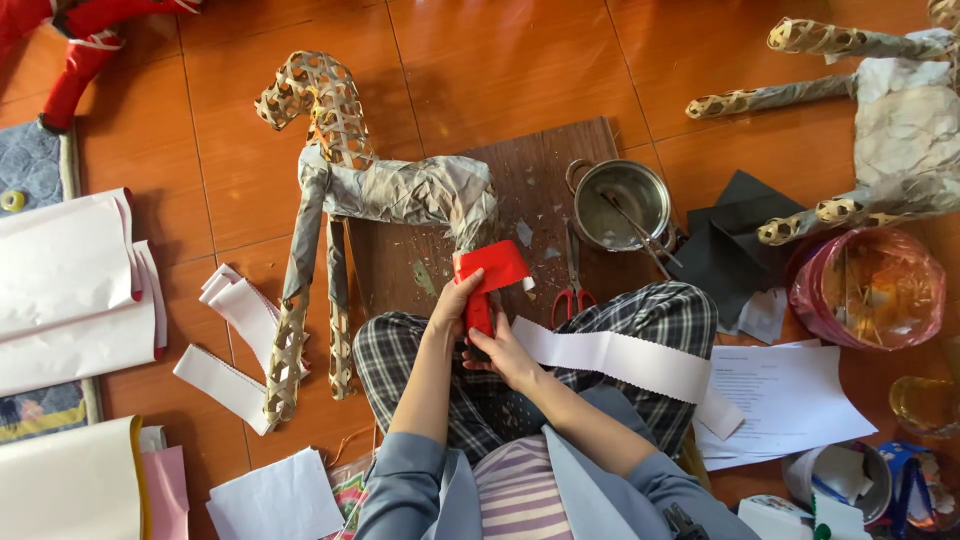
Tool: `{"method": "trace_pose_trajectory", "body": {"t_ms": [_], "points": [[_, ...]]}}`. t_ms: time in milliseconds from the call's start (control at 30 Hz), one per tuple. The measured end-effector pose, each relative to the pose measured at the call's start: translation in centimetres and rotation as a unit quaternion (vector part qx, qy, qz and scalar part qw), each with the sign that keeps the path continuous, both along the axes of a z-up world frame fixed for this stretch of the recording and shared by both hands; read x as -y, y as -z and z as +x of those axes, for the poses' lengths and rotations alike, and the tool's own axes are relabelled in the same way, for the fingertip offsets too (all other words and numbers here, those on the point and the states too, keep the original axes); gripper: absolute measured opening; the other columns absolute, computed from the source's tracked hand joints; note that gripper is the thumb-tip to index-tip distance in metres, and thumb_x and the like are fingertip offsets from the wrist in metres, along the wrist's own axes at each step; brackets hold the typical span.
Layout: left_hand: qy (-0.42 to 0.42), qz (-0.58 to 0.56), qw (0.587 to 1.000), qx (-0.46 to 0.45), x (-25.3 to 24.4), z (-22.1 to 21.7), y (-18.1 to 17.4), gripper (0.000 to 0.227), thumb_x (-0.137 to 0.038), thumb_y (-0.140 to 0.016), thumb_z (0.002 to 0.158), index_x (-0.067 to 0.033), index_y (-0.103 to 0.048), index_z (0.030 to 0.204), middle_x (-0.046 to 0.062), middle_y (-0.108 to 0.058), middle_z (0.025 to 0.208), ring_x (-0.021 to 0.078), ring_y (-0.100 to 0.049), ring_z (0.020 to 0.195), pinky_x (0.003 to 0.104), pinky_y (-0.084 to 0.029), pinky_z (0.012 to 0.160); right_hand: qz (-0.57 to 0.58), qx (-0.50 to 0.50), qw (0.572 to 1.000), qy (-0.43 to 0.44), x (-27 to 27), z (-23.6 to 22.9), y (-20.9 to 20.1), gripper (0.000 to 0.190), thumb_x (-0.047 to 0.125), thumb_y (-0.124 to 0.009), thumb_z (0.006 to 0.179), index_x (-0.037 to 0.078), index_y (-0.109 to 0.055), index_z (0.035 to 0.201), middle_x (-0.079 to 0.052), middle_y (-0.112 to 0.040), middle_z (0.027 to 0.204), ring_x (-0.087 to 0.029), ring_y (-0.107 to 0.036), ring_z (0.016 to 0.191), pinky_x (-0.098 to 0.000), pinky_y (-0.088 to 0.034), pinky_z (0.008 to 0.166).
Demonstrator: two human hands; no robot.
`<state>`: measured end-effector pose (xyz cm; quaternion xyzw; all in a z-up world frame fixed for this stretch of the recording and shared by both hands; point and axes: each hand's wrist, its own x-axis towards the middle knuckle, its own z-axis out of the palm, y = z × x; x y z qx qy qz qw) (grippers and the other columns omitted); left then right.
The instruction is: Wrapping red and white paper strips around the legs of a papier-mache giraffe figure using glue.
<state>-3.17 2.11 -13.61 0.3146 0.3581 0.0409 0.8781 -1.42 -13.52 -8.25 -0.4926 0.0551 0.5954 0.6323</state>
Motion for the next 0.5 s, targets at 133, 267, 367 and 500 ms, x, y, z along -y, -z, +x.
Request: {"method": "trace_pose_trajectory", "body": {"t_ms": [133, 267, 367, 500], "points": [[0.007, 0.030, 1.000, -0.004, 0.7, -0.1, -0.7, 0.039, -0.033, -0.077, 0.090, -0.0047, -0.065, 0.114, 0.008, -0.070, 0.090, 0.0184, -0.066, 0.074, 0.035, -0.056, 0.065, 0.007, 0.003, 1.000, 0.002, -0.2, -0.2, 0.1, 0.084, 0.019, -0.061, 0.098, 0.036, -0.007, 0.159, -0.008, -0.060, 0.106, -0.019, -0.065, 0.080, -0.0393, -0.062, 0.070], [-0.005, 0.134, 0.990, -0.042, 1.4, 0.1, -2.0, 0.040, -0.028, -0.078, 0.090, -0.0014, -0.065, 0.116, 0.007, -0.071, 0.096, 0.0156, -0.065, 0.078, 0.033, -0.055, 0.069, 0.002, 0.026, 1.000, -0.008, -0.2, -0.3, -0.5, 0.080, 0.019, -0.060, 0.099, 0.032, -0.010, 0.160, -0.009, -0.060, 0.107, -0.020, -0.065, 0.079, -0.0388, -0.062, 0.070], [-0.004, 0.198, 0.979, -0.041, 1.7, -0.1, -2.8, 0.040, -0.026, -0.078, 0.089, -0.0001, -0.065, 0.117, 0.006, -0.072, 0.101, 0.0140, -0.065, 0.085, 0.031, -0.055, 0.075, 0.012, 0.020, 1.000, -0.013, -0.1, -0.2, -1.4, 0.081, 0.019, -0.060, 0.099, 0.034, -0.008, 0.160, -0.008, -0.060, 0.110, -0.019, -0.065, 0.079, -0.0382, -0.061, 0.071], [0.001, 0.216, 0.976, -0.029, 2.2, -0.5, -3.8, 0.040, -0.025, -0.078, 0.089, -0.0009, -0.064, 0.118, 0.006, -0.072, 0.105, 0.0135, -0.066, 0.091, 0.030, -0.055, 0.080, 0.015, 0.010, 1.000, -0.010, 0.0, -0.3, -0.8, 0.081, 0.018, -0.060, 0.100, 0.034, -0.008, 0.160, -0.007, -0.059, 0.117, -0.019, -0.065, 0.082, -0.0386, -0.061, 0.073]]}}
